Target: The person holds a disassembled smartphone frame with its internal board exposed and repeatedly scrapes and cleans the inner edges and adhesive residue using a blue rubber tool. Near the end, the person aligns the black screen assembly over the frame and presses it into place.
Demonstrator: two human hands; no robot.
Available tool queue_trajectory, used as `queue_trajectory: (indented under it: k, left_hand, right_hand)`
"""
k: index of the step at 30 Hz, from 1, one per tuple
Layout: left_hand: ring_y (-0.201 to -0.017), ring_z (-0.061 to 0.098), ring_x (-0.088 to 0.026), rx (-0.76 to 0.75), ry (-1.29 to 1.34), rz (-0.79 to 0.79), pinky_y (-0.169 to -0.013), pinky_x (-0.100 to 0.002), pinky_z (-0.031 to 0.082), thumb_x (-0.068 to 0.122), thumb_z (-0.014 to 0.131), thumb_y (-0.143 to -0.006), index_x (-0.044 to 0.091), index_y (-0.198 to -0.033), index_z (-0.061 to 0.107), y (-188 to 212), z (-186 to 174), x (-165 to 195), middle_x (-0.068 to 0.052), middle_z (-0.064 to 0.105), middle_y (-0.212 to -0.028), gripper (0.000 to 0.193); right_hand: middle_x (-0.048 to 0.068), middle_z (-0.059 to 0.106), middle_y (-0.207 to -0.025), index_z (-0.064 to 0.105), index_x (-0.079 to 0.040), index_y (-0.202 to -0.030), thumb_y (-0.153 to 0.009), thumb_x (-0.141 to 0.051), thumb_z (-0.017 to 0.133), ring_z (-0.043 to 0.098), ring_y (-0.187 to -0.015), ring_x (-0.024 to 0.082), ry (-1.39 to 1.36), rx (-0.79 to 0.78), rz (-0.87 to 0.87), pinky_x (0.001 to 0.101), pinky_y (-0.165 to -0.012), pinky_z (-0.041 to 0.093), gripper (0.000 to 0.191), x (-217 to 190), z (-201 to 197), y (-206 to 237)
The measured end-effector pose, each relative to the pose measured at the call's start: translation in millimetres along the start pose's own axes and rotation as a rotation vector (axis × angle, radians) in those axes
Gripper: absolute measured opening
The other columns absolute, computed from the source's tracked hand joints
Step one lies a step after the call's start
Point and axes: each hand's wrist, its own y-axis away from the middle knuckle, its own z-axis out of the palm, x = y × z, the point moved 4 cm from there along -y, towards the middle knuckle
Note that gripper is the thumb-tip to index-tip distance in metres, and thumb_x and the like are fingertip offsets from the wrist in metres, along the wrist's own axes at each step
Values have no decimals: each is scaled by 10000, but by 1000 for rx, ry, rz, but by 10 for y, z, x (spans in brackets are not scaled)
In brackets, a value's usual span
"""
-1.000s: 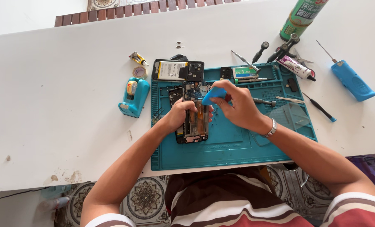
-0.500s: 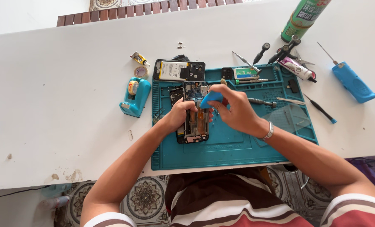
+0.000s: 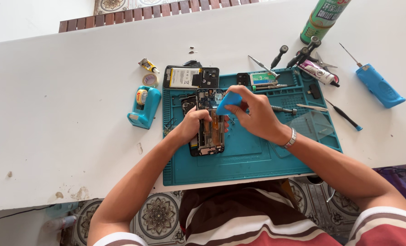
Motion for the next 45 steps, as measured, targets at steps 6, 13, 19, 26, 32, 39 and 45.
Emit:
queue_trajectory:
  k: [6,13,19,26,32,39,45]
  left_hand:
    - [-989,738,-382,-27,0,-20,-916,-514,614,90,360,-851,-173,-1170,600,-1,0,5,-285,721,-1084,478]
    - [-976,736,-362,-30,3,-2,-907,-498,618,82,360,-853,-146,-1160,611,-37,-23,-25,-263,720,-1082,458]
    - [-963,743,-352,-29,-34,13,-897,-485,623,83,356,-867,-147,-1112,600,-33,-51,-45,-269,733,-1045,415]
    - [-948,751,-319,-69,-154,9,-891,-442,630,201,343,-899,-149,-1128,640,-35,-25,-13,-257,750,-1054,513]
    - [-925,748,-280,-46,-74,-40,-841,-413,626,471,316,-990,-52,-1212,626,-14,33,-6,-207,739,-1030,647]
    - [-937,737,-275,-64,-2,-37,-833,-424,616,499,329,-1031,-55,-1265,591,-14,85,23,-211,722,-1038,656]
    - [-945,751,-248,-79,-174,59,-834,-393,645,482,347,-1007,-18,-1312,581,-27,35,15,-185,729,-1024,631]
  right_hand:
    - [103,748,-908,560,-59,-1279,-926,-54,742,724,-672,159,-25,-18,-81,282,-570,551,397,-54,26,24]
    - [90,753,-896,576,-70,-1279,-921,-60,759,724,-654,137,-38,-12,-30,270,-545,551,402,-40,-8,-9]
    - [86,749,-846,581,-75,-1277,-931,-63,755,703,-587,132,13,-14,-17,259,-508,533,388,-62,32,20]
    - [97,754,-856,581,-73,-1285,-922,-55,741,714,-615,141,-5,-40,-83,260,-480,516,396,-148,63,25]
    - [120,745,-858,573,-61,-1275,-942,-68,745,725,-618,152,0,-2,-47,270,-507,531,375,-148,17,39]
    - [106,693,-652,527,-20,-1273,-952,-136,753,704,-516,174,93,-11,46,274,-438,499,408,-67,72,99]
    - [104,695,-689,463,-1,-1194,-997,-139,711,726,-557,166,6,-20,-45,237,-414,494,346,-35,95,109]
